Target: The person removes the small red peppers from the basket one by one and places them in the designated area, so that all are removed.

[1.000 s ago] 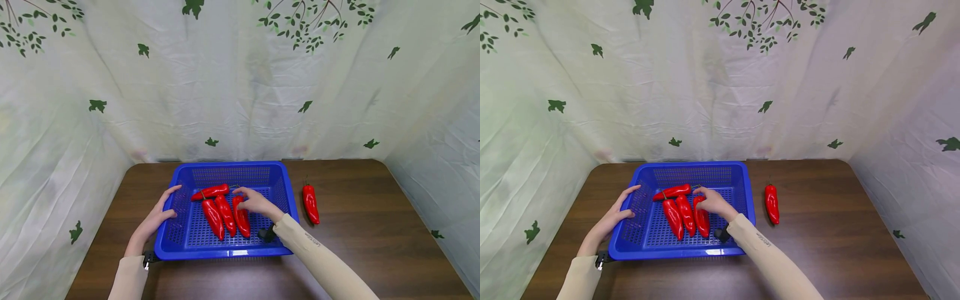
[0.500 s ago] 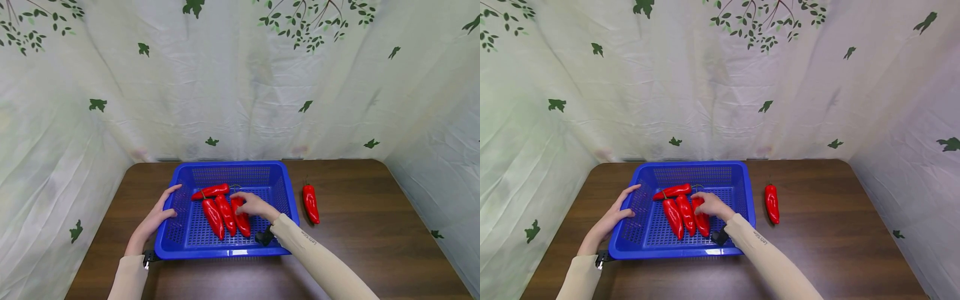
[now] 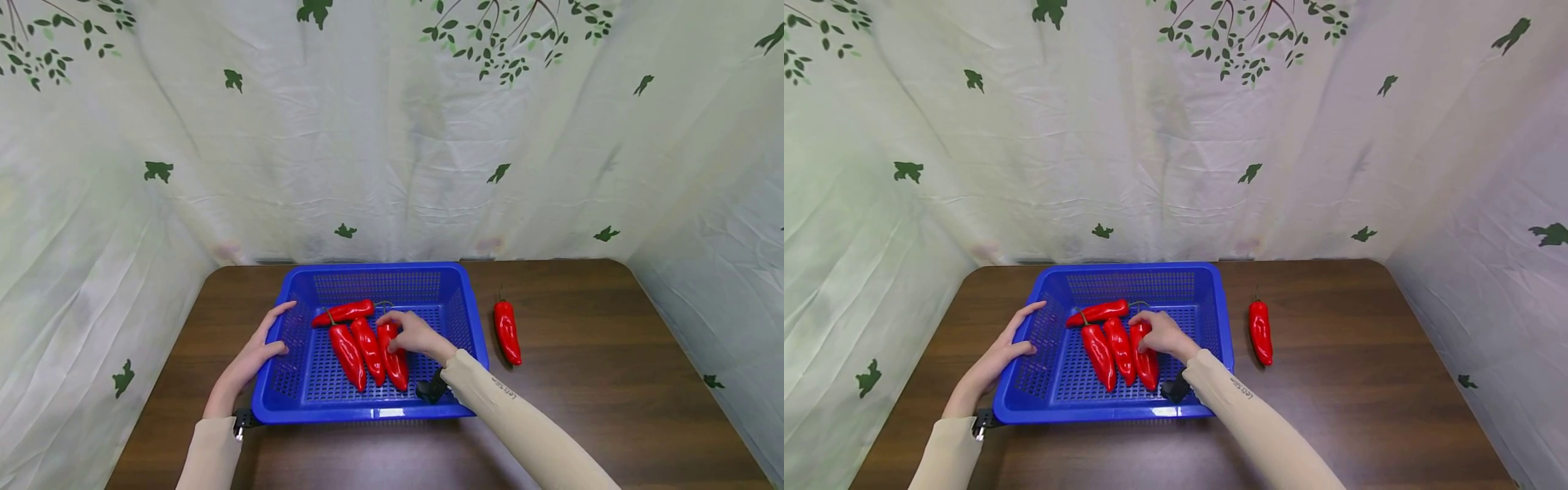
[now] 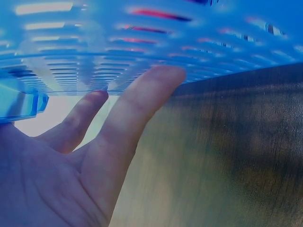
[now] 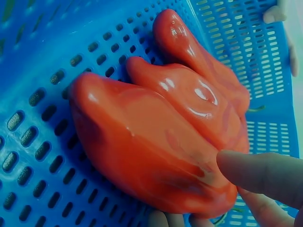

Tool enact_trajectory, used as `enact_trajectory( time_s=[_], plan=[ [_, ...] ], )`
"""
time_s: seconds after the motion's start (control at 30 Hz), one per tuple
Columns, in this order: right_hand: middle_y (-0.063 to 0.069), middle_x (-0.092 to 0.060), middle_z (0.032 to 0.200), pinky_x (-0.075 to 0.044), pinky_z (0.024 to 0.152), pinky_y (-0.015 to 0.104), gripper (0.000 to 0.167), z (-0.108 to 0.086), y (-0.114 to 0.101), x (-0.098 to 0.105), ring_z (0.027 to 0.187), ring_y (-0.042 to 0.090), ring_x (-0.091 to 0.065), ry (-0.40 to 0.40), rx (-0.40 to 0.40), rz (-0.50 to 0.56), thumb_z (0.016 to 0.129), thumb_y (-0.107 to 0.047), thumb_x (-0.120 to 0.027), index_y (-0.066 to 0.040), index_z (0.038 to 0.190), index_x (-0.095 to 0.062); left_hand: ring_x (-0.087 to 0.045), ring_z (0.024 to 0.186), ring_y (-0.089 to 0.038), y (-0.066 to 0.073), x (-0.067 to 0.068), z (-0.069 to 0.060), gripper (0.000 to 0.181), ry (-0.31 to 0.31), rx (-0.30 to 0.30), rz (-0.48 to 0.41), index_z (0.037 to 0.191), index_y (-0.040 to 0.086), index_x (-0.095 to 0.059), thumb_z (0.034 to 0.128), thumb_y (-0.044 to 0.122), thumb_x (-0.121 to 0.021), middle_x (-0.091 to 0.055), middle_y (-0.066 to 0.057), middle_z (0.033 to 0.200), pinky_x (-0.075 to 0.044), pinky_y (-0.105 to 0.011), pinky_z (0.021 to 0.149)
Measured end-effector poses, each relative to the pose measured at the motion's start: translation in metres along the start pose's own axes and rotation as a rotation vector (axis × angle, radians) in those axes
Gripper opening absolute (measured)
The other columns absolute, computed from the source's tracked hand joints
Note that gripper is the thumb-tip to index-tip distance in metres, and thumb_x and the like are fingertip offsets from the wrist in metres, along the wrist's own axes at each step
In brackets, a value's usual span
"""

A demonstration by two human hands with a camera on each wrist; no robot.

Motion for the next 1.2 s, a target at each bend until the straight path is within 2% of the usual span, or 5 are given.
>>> enact_trajectory(
  time_s=[0.3, 0.6, 1.03, 1.2],
  plan=[
    [0.012, -0.055, 0.093, -0.046, 0.056, 0.027, 0.05, 0.0015, 0.0009, -0.0001, 0.07, 0.019, -0.051, 0.029, 0.037, 0.055, 0.065, 0.017, -0.066, 0.0, 0.112, -0.063, -0.03, 0.121, -0.053, 0.0006, -0.0006, -0.0009, 0.074, 0.009, 0.004, 0.018, 0.15, 0.024, -0.018, 0.0858, 0.002, -0.045, -0.005, -0.02, 0.152, -0.046, -0.055, 0.082],
    [0.011, -0.053, 0.095, -0.053, 0.065, 0.039, 0.043, 0.0033, 0.0018, -0.0023, 0.072, 0.02, -0.054, 0.012, 0.007, 0.141, 0.071, 0.014, -0.065, -0.002, 0.111, -0.061, -0.032, 0.121, -0.052, 0.0006, -0.0008, -0.0004, 0.074, 0.014, 0.005, 0.021, 0.15, 0.024, -0.018, 0.0855, 0.001, -0.045, -0.006, -0.021, 0.152, -0.047, -0.054, 0.082],
    [0.008, -0.054, 0.096, -0.05, 0.062, 0.032, 0.035, 0.0028, 0.0, -0.0014, 0.078, 0.021, -0.053, 0.01, 0.053, 0.127, 0.074, 0.012, -0.066, -0.003, 0.106, -0.061, -0.033, 0.119, -0.052, -0.0009, -0.0002, 0.0009, 0.074, 0.01, 0.001, 0.013, 0.15, 0.024, -0.018, 0.085, 0.0, -0.045, -0.007, -0.022, 0.151, -0.047, -0.052, 0.081],
    [0.008, -0.055, 0.101, -0.048, 0.066, 0.03, 0.036, 0.0032, -0.0006, -0.0009, 0.085, 0.022, -0.052, 0.023, 0.08, 0.108, 0.073, 0.011, -0.067, -0.002, 0.107, -0.062, -0.031, 0.12, -0.053, -0.0008, -0.0003, 0.0008, 0.074, 0.014, 0.001, 0.013, 0.15, 0.024, -0.018, 0.0845, 0.002, -0.045, -0.005, -0.021, 0.151, -0.047, -0.054, 0.081]
  ],
)
Point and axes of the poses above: each hand's wrist, its own z-axis towards the middle knuckle, its own x-axis out of the back of the hand, y = z × x, the point moved 3 cm from there along z, towards the middle knuckle
